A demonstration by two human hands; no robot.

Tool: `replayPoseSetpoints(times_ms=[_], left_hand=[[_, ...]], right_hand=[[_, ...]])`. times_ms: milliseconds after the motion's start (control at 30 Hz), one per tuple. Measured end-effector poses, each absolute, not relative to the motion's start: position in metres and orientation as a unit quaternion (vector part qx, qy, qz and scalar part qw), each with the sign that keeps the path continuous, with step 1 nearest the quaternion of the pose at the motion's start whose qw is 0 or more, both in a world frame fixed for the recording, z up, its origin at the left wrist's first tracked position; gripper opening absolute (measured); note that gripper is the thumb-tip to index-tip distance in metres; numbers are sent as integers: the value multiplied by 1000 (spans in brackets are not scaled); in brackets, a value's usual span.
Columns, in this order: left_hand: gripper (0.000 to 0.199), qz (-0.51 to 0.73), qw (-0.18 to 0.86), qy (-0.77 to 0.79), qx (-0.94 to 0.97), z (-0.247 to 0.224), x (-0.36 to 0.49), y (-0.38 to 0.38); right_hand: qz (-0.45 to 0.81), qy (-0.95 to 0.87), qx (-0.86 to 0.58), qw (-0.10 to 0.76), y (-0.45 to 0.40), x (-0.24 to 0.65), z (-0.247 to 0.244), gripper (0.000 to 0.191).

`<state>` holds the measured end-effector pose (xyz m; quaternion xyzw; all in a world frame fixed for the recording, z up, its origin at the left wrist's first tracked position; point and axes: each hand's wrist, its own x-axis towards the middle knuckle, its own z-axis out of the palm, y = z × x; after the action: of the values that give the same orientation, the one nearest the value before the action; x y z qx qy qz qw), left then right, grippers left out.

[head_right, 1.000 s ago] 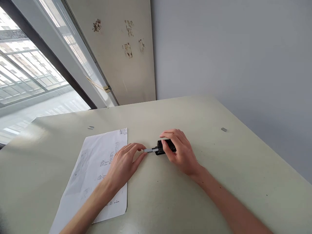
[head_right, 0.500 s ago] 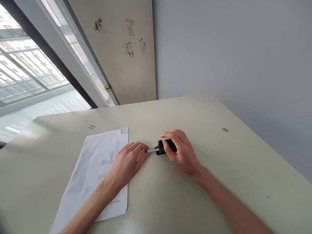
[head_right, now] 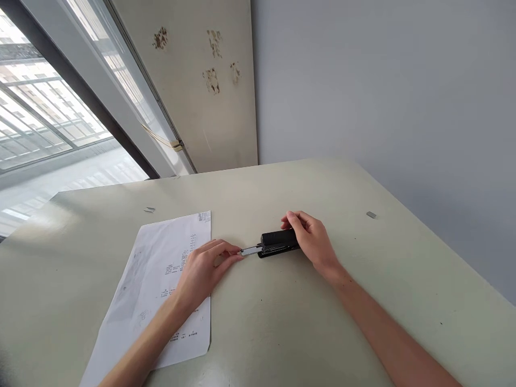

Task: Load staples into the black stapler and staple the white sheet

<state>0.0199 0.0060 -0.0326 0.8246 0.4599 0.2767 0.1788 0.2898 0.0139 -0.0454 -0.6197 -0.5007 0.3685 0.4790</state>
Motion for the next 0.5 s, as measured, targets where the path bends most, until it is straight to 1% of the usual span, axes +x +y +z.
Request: replayPoseSetpoints(times_ms=[167, 300, 433, 500], left_hand=[[22, 280, 207, 428, 834, -36, 28, -1], [20, 277, 228, 396, 845, -36, 30, -6], [17, 264, 249, 383, 849, -37, 30, -7], [12, 260, 267, 386, 844, -39, 31, -8]], right_hand=[[424, -451, -608, 497, 15, 289, -45, 47], [457, -417, -598, 510, 15, 289, -45, 44], [466, -421, -599, 496, 13, 288, -40, 46], [473, -429, -597, 485, 12, 285, -38, 48]])
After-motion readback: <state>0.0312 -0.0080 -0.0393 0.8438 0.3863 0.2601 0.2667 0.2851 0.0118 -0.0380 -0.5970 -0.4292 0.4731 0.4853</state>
